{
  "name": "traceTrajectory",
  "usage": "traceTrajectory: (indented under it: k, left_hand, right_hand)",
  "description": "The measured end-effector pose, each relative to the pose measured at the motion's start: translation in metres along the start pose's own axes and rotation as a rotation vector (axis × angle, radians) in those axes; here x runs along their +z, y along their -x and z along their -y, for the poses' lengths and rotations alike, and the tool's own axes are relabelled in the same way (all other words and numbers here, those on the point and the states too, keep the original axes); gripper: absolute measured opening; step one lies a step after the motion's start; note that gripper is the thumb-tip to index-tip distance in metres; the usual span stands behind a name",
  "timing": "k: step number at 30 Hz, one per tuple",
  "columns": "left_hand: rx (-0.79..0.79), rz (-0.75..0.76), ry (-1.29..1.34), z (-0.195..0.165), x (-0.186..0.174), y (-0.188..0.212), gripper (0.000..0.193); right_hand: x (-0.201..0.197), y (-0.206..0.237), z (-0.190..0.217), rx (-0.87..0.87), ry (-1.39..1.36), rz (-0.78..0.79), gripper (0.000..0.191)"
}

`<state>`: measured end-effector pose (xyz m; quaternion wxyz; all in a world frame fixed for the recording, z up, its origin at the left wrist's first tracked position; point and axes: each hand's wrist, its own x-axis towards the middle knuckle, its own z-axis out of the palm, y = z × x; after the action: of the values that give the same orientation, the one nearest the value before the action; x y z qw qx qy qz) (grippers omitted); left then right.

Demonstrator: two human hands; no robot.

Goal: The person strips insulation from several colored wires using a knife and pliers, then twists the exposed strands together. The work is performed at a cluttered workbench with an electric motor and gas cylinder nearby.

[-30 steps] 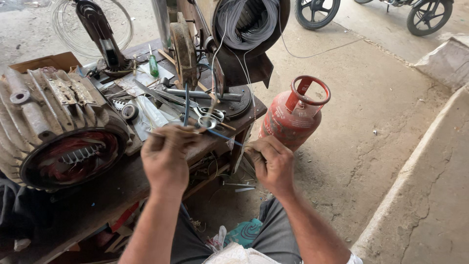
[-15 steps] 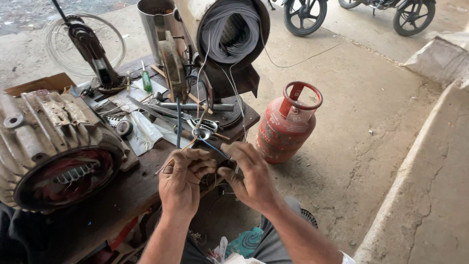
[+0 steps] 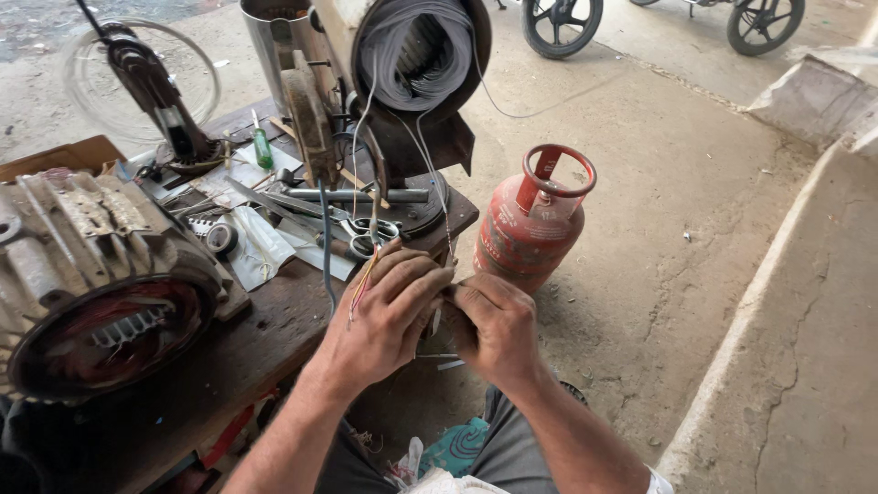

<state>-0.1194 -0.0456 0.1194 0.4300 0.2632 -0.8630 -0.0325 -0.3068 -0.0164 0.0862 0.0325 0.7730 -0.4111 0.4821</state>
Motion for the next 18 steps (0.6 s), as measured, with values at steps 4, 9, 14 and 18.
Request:
traceTrajectory:
  k: [4,9,14,18]
  left_hand:
    - [0.061,0.021,-0.142,0.008,0.008,-0.004,0.052]
    - [0.031,-0.052,-0.150,0.012,0.012,0.000,0.052]
    - [-0.100,-0.180,-0.117,0.036,0.018,0.014,0.025]
    - [-0.279,-0.240,0.052,0.060,0.011,0.023,0.018]
  right_hand:
    - [-0.015,-0.008,-0.007,-0.048,0.050,-0.024,0.027]
    - [-0.014,-0.017,-0.008,-0.087,0.041,-0.034,0.025]
    - [-0.022,-0.014,-0.007,-0.030,0.022,-0.133,0.009]
    - [-0.034,-0.006,-0.025,0.118,-0.089,-0.301,0.003]
